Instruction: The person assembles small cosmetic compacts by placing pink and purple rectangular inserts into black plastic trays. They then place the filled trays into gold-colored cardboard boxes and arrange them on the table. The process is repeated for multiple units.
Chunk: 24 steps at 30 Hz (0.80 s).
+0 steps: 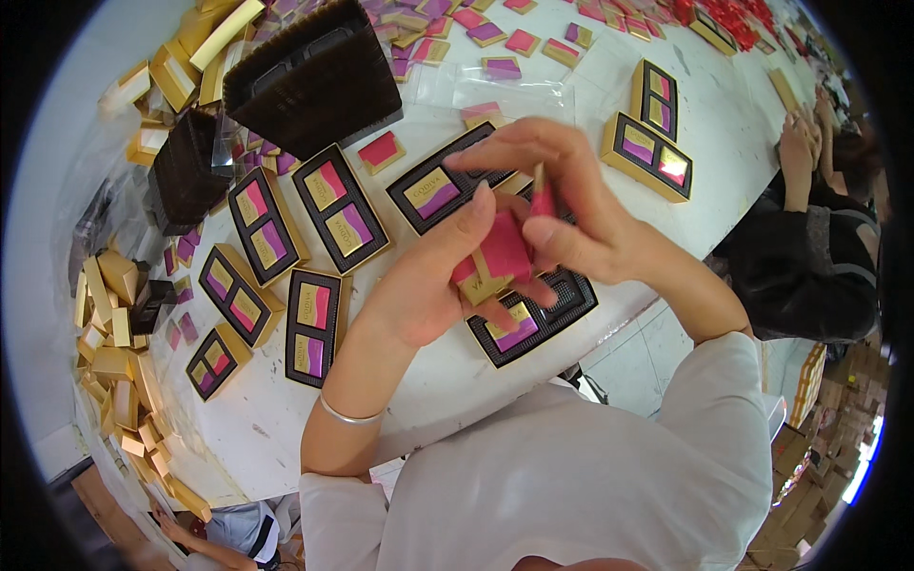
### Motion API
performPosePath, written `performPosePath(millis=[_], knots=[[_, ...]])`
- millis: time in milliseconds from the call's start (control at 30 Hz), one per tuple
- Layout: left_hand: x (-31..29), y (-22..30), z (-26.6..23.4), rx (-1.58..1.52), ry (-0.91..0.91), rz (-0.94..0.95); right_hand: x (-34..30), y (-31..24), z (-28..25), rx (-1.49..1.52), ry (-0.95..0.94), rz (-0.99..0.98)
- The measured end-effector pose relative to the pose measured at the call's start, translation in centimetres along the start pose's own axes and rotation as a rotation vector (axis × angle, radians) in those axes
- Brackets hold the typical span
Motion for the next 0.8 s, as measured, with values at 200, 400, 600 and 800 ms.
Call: performPosePath(millis=[200, 400, 600, 800], knots=[[-0.1, 0.5, 0.4, 0.222, 0.028, -0.051, -0.7, 1.4, 1.4, 0.225, 0.124, -0.117], [0.0, 0.0, -0.2, 0.232, 0.101, -0.045, -0.5, 2.7, 2.3, 0.586, 0.145, 0.064], [-1.4, 1.2, -0.3, 0.268, 0.131, -0.134, -2.5, -1.6, -0.3, -0.383, -0.019, -0.126], [-2.1, 3.2, -1.5, 0.462, 0.325, -0.065, -2.6, -2.3, -0.9, -0.778, 0.028, -0.063]])
Point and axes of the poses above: each hand's wrist, its own x-axis towards the middle knuckle, its own z-axis out of the palm, y = z × x, the point moved 9 cm from there along x, towards the middle knuckle, and after that the axes turned 11 degrees about -y, right-handed, at the moved point
